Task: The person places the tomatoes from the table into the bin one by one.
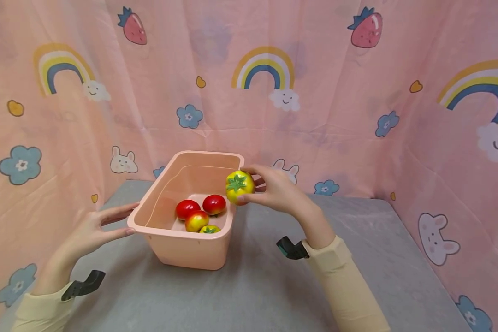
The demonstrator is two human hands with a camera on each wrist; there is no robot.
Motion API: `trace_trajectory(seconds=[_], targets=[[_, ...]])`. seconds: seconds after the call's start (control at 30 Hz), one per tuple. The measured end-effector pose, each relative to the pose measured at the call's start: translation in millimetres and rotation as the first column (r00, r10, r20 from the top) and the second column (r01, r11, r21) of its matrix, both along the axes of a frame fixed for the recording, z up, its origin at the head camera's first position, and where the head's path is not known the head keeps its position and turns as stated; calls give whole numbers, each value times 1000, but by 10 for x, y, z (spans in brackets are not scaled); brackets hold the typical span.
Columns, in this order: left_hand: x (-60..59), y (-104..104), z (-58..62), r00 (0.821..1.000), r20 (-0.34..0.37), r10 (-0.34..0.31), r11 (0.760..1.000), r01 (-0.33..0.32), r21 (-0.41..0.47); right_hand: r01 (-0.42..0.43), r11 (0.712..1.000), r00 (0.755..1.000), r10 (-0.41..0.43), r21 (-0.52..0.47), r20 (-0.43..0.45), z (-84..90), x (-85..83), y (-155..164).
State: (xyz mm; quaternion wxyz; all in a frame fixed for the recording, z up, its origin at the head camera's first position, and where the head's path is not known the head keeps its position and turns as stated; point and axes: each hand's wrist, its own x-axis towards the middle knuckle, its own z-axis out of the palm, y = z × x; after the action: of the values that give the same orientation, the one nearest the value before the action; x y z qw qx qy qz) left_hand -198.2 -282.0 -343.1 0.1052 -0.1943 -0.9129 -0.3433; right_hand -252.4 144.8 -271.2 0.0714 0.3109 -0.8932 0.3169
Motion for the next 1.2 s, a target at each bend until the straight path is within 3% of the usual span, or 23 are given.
trace_trajectory(seconds=[0.5,0.7,1.2], targets=[[-23,1,-15,1000,18,23,1000,-23,-14,-46,999,998,45,11,39,101,-91,-245],[-15,0,-11,1000,17,-6,1000,5,19,-68,997,998,68,28,-6,107,-135,-320],[-6,24,5,1000,1,-8,1000,8,8,-28,1000,1000,28,12,15,-15,-60,-142]])
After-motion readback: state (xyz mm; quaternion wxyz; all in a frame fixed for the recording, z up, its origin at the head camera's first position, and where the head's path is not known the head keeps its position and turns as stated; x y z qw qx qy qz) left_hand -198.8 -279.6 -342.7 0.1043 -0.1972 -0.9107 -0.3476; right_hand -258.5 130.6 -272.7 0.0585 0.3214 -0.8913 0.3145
